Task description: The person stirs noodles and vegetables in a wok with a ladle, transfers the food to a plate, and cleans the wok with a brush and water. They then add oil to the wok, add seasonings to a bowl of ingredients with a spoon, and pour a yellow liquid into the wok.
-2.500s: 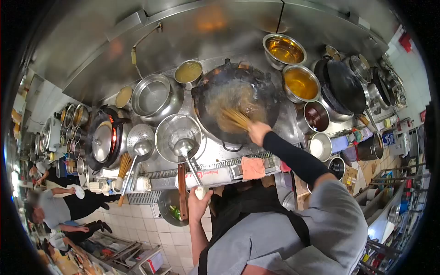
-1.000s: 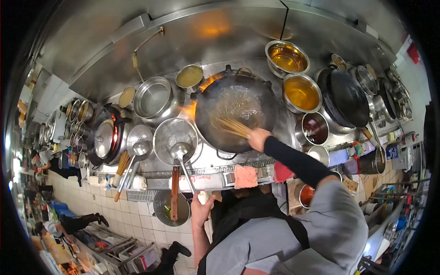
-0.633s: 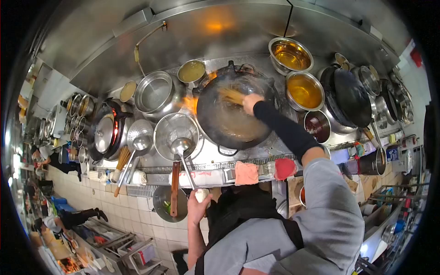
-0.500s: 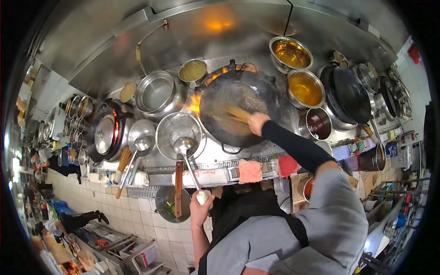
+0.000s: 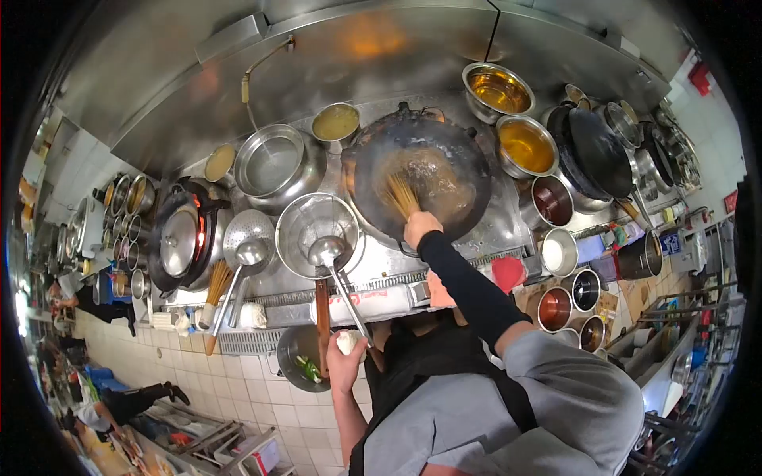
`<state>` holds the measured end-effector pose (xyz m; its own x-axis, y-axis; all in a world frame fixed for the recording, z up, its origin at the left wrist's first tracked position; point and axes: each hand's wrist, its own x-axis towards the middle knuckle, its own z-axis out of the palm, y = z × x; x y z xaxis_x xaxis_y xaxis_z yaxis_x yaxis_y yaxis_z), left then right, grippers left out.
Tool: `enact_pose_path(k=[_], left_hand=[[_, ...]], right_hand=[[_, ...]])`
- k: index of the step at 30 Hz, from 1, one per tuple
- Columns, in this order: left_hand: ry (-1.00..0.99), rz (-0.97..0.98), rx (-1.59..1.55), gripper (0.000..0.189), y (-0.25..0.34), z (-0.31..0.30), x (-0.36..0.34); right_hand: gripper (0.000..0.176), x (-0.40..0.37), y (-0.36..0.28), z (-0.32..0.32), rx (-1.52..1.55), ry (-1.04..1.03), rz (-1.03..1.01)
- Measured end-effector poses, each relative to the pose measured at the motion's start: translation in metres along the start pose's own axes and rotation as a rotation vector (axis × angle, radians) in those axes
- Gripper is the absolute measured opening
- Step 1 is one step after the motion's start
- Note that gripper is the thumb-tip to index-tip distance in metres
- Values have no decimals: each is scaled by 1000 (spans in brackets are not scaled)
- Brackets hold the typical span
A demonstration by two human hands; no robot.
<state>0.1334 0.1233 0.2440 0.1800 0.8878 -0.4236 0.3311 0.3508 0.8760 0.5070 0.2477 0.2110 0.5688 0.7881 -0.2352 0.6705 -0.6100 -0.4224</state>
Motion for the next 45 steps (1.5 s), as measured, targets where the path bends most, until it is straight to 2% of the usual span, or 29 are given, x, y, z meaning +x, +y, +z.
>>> enact_pose_path(k=[2,6,9,11,12,13,14,15,16,18,20,21,22,23,24,25,26,27,30,31,32,33,34,35,36,37,41,44,45], left_hand=[[26,-5,-23,58,7,-10,-4],[17,-2,-74,58,1,-21,-7],[-3,-49,-167,55,-10,-22,-6],[-5,-70,-252,51,-20,-26,-4],[15,-98,-310,49,-27,-30,-6],[38,-130,-364,48,-35,-35,-10],[62,-164,-418,46,-41,-38,-12],[59,-173,-490,42,-36,-41,-17],[81,-176,-450,42,-38,-43,-17],[128,-176,-365,41,-44,-47,-16],[64,-171,-338,40,-39,-46,-7],[9,-169,-353,39,-34,-38,1],[-49,-169,-368,38,-26,-35,11],[-75,-167,-444,33,-5,-26,11],[-60,-184,-458,32,3,-19,9],[-45,-198,-470,32,10,-15,8],[-28,-204,-488,32,14,-13,10],[-41,-197,-521,34,6,-15,9],[14,-161,-511,36,-11,-21,-8],[29,-140,-532,37,-18,-23,-14],[38,-138,-532,37,-11,-18,-15],[48,-143,-528,37,-1,-13,-21],[59,-149,-522,37,5,-9,-26],[25,-149,-513,42,-2,-4,-20],[9,-127,-516,42,3,5,-16],[-25,-110,-526,42,5,16,-10],[-175,-75,-625,38,50,61,6],[-232,-230,-880,37,70,87,31],[-297,-214,-887,40,62,91,47]], right_hand=[[28,15,10,-2,8,41,-15],[29,111,23,0,171,348,-79],[29,84,25,16,102,311,-84],[34,28,52,15,33,153,-280],[40,-10,57,-12,-46,45,-349],[43,-24,86,-21,-76,-7,-300],[29,-38,103,-50,-207,-89,-295],[29,-31,125,-77,-440,-239,-279],[28,-9,164,-89,-625,-237,-275],[18,15,142,-162,-758,-44,-226],[20,100,141,-159,-482,141,-405],[25,139,94,-106,-431,85,-130],[32,159,88,-64,-508,-7,-143],[33,162,84,-18,-326,32,-117],[32,113,48,-25,-286,34,-162],[35,84,45,-7,-101,144,-134],[35,58,51,-4,-138,90,-274],[29,33,62,-9,-40,58,-304],[28,-19,89,-81,-326,-201,-251],[29,-4,111,-91,-484,-247,-235],[26,10,118,-113,-502,-152,-186],[22,31,121,-119,-417,112,-251],[22,77,131,-107,-379,165,-267],[22,104,116,-107,-333,159,-260],[24,146,107,-84,-298,56,-144],[26,164,89,-61,-321,-17,-131],[25,83,25,-25,-30,-8,-138],[27,14,47,-15,9,-106,-229],[24,-10,61,-29,2,-163,-259]])
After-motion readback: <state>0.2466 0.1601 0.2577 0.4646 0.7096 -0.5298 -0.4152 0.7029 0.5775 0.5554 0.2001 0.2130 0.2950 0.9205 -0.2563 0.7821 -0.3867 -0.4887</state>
